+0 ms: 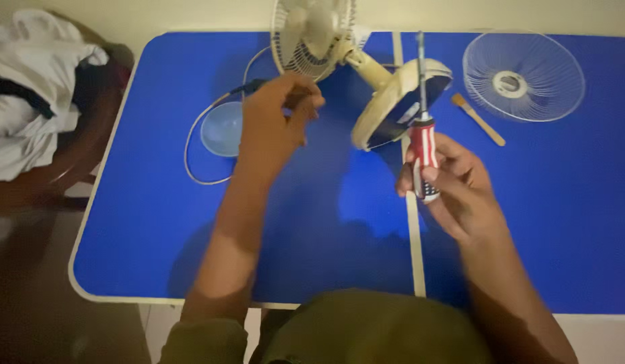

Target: The person reassembles a small electric fan by arranging internal wires, placing the back cover, and securing it with screws using a screwdriver. The fan remains on a blue table throughout the process.

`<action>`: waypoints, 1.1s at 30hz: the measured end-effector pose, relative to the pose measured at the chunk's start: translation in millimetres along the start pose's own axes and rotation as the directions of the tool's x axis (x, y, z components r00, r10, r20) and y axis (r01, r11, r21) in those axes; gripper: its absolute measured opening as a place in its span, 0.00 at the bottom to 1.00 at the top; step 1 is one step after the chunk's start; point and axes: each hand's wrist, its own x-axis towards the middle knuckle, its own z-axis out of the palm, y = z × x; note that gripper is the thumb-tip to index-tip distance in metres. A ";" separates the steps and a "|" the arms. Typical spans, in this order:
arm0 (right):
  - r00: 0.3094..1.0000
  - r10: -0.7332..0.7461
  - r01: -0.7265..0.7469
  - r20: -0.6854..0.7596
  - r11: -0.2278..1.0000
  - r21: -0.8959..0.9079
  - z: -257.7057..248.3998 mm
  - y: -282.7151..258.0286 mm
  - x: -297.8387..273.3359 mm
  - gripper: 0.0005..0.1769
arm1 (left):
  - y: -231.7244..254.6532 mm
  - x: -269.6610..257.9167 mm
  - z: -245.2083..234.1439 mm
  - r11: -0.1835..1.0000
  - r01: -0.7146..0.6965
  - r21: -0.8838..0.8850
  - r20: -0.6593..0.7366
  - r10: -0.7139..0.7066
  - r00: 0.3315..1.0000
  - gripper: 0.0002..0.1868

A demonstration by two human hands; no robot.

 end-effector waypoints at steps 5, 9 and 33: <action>0.986 -0.035 0.023 -0.164 0.997 -0.071 -22.6 -10.6 0.1 0.10 | 11.6 -9.4 41.4 0.958 -0.286 0.022 0.073 0.284 0.956 0.10; 0.935 -0.105 -0.014 -0.339 0.943 -0.333 -26.2 -13.7 4.6 0.20 | 13.3 -18.3 74.2 0.957 -0.290 -0.029 0.123 0.291 0.949 0.09; 0.949 0.006 -0.111 -0.314 0.942 -0.318 -67.6 -14.1 38.6 0.07 | 6.8 -14.0 144.8 0.742 -0.591 0.315 -0.015 0.627 0.779 0.18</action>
